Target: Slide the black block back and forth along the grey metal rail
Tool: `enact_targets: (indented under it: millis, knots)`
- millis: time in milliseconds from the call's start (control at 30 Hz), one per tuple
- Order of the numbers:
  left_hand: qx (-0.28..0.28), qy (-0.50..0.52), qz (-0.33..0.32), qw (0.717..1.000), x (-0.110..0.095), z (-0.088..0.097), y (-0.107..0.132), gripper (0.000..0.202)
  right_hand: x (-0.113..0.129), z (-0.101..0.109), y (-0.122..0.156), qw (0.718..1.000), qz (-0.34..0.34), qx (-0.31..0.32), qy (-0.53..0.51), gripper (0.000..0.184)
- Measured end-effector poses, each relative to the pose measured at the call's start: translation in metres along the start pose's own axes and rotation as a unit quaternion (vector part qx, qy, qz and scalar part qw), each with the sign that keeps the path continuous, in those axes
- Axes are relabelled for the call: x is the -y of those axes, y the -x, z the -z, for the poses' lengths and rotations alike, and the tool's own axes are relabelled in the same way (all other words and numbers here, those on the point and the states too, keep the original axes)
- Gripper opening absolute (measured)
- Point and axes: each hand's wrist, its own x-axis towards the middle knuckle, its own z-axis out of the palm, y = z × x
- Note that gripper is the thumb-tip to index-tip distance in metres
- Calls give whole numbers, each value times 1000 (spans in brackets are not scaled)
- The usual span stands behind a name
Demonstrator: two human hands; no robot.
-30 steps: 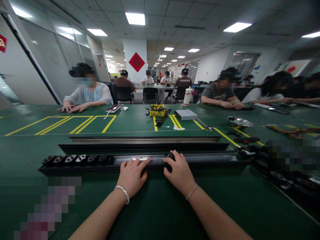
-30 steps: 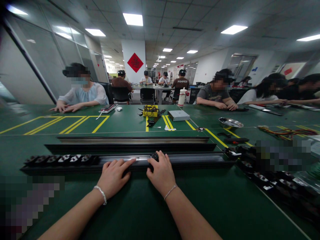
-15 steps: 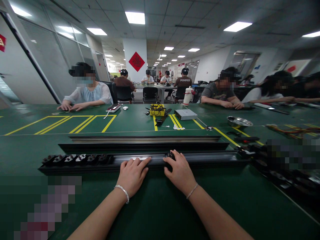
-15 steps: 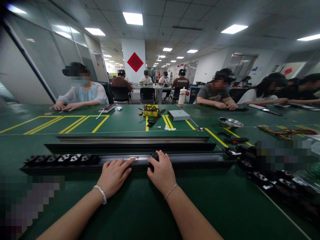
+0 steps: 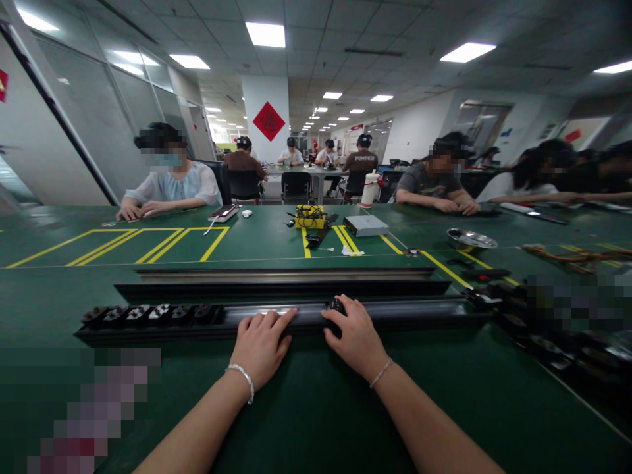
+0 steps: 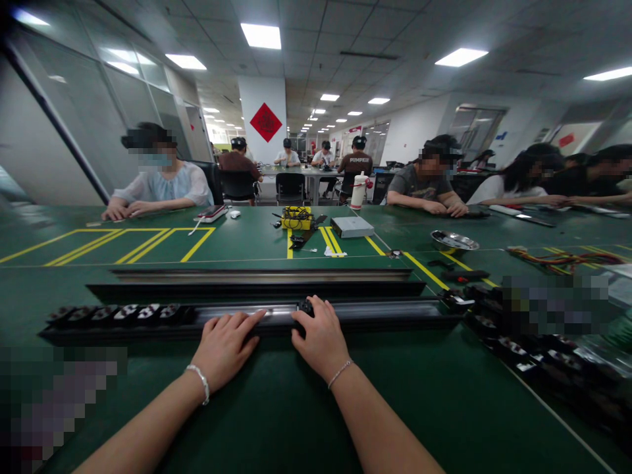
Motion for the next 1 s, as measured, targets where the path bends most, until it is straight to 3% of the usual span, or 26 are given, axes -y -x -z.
enact_targets:
  millis: [467, 1000]
  knots:
    - [-47, 18, -22, 998, 6, -7, 0, 54, -6, -2, -2, 1000, -12, 16, 20, 28]
    - [-28, 18, -28, 999, 5, -4, 0, 50, -6, 0, -2, 999, -33, 2, 29, 28]
